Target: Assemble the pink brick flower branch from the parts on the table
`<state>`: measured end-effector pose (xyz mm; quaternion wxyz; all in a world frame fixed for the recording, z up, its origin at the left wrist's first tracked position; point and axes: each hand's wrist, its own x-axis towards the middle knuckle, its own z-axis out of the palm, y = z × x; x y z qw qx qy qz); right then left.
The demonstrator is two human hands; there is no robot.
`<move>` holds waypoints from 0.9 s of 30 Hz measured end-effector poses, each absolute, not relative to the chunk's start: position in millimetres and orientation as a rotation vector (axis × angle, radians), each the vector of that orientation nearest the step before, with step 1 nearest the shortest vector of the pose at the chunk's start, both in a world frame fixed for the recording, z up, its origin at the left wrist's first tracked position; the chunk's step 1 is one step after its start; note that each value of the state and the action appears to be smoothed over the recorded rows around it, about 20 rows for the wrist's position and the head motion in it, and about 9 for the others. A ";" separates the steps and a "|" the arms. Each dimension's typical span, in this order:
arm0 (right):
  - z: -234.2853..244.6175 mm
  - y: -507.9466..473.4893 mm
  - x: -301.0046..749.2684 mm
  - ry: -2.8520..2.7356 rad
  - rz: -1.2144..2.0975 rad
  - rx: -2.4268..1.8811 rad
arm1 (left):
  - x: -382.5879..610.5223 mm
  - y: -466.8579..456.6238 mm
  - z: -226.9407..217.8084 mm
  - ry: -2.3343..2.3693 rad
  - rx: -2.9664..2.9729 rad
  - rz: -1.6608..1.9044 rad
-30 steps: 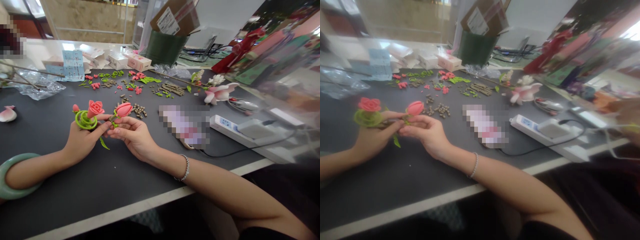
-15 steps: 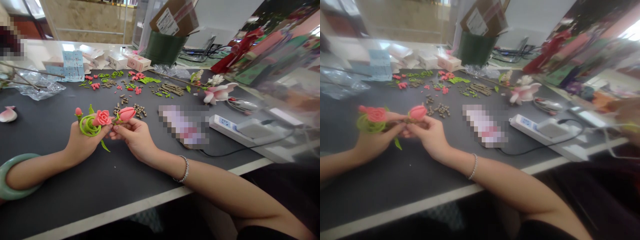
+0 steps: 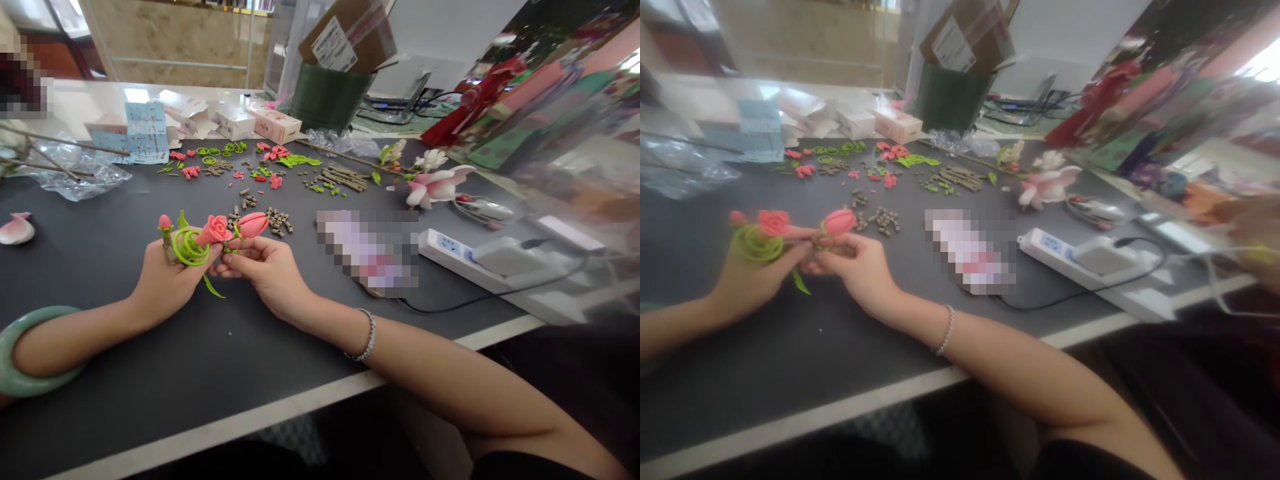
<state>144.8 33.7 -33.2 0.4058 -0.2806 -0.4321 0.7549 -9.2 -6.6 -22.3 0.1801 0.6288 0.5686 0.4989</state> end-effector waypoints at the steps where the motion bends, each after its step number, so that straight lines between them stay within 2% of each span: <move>1: -32.9 33.4 144.8 -1.087 1.894 -0.718 | -9.9 -6.3 -22.9 1.623 1.796 1.395; 17: -32.7 33.5 144.7 -1.344 1.595 -0.726 | -12.4 -7.9 -25.6 1.657 2.079 1.358; 27: -34.1 32.8 144.2 -1.348 1.620 -0.745 | -13.2 -6.6 -25.0 1.586 2.367 1.363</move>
